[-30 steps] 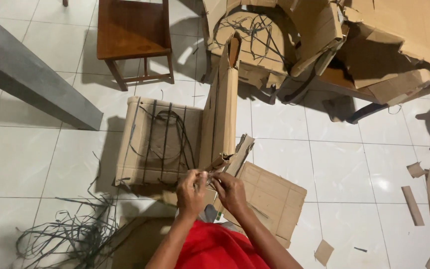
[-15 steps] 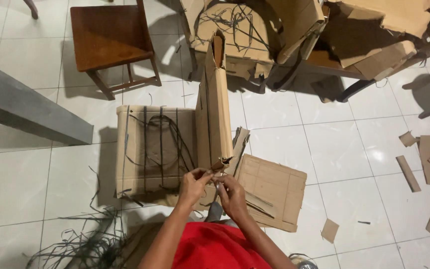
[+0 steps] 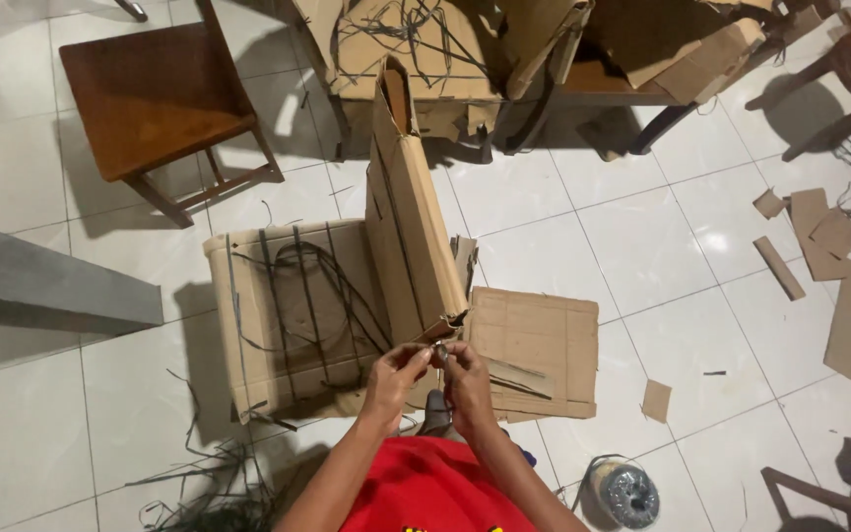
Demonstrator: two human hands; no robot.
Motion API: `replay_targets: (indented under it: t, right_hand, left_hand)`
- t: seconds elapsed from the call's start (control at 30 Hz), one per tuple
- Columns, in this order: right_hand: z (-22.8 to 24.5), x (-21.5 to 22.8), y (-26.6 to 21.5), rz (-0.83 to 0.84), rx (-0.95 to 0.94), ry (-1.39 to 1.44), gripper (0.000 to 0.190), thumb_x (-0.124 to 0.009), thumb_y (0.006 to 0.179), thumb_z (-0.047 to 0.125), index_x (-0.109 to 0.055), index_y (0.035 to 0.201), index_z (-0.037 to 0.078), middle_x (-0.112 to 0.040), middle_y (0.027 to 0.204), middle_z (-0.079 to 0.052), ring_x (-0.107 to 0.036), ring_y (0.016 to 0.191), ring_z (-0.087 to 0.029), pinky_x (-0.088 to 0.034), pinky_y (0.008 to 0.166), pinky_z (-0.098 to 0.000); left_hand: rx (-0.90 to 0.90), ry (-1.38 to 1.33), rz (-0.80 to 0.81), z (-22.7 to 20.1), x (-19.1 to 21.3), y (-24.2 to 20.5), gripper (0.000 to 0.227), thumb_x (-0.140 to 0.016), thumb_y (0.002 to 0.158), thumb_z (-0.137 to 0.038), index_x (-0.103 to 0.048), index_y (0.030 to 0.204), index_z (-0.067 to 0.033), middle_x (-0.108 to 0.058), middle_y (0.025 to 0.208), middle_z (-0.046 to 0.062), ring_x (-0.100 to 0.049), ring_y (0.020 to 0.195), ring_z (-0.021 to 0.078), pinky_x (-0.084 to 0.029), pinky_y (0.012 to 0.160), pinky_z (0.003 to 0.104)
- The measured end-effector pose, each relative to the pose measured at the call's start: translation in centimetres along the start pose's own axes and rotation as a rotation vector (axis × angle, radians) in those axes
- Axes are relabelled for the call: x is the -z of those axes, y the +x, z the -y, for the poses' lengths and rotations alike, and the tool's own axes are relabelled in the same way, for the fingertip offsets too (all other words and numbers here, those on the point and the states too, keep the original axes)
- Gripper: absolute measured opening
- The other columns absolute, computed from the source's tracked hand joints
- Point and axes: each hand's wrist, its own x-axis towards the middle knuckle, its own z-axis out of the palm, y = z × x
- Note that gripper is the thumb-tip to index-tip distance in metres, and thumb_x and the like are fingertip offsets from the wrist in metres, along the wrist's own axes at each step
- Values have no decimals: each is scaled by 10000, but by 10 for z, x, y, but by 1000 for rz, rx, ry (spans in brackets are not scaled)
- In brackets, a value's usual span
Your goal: Securing cardboard panels by threading plastic straps through holes and tying them into knots.
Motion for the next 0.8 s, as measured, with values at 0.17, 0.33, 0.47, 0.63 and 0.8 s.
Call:
replay_targets:
  t: [0.17, 0.33, 0.47, 0.63, 0.8]
  right_hand:
    - [-11, -7, -6, 18, 289, -150, 76, -680, 946, 63, -733, 1000, 55, -720, 920, -110, -630, 821, -161, -558, 754, -317]
    - [-33, 3, -5, 59, 402, -298, 168, -609, 1005, 91, -773, 1041, 81, -739, 909, -102, -616, 868, -160, -568, 785, -389]
    - [-27, -3, -17, 132, 476, -336, 102, -626, 969, 81, -724, 962, 55, -679, 897, -31, -592, 820, -123, -520, 763, -294]
    - [-20, -8, -23, 177, 446, -288, 166, -638, 974, 209, -727, 999, 71, -701, 881, -15, -571, 749, -113, -480, 733, -263]
    - [-25, -7, -19, 162, 459, -246, 151, -644, 952, 100, -756, 1023, 27, -745, 915, -32, -605, 790, -102, -484, 760, -241]
  left_hand:
    - [-7, 11, 48, -2, 5, 4, 319, -849, 870, -178, -794, 1142, -20, -778, 1050, 137, -660, 993, 210, -577, 885, 400]
    - [-92, 141, 149, -25, 12, -5, 277, -800, 920, -191, -813, 1166, -65, -799, 1049, 165, -676, 961, 211, -579, 831, 442]
    - [-365, 497, 165, -51, 15, -15, 249, -720, 866, -109, -821, 1091, -70, -797, 952, 69, -712, 886, 168, -594, 773, 329]
    - [-748, 703, 288, -69, 26, -19, 308, -675, 849, -29, -768, 1142, -26, -783, 1135, 121, -772, 916, 226, -639, 738, 308]
    - [-996, 917, 278, -76, 35, -16, 141, -752, 855, -109, -790, 972, -41, -784, 966, 72, -708, 746, 209, -566, 637, 328]
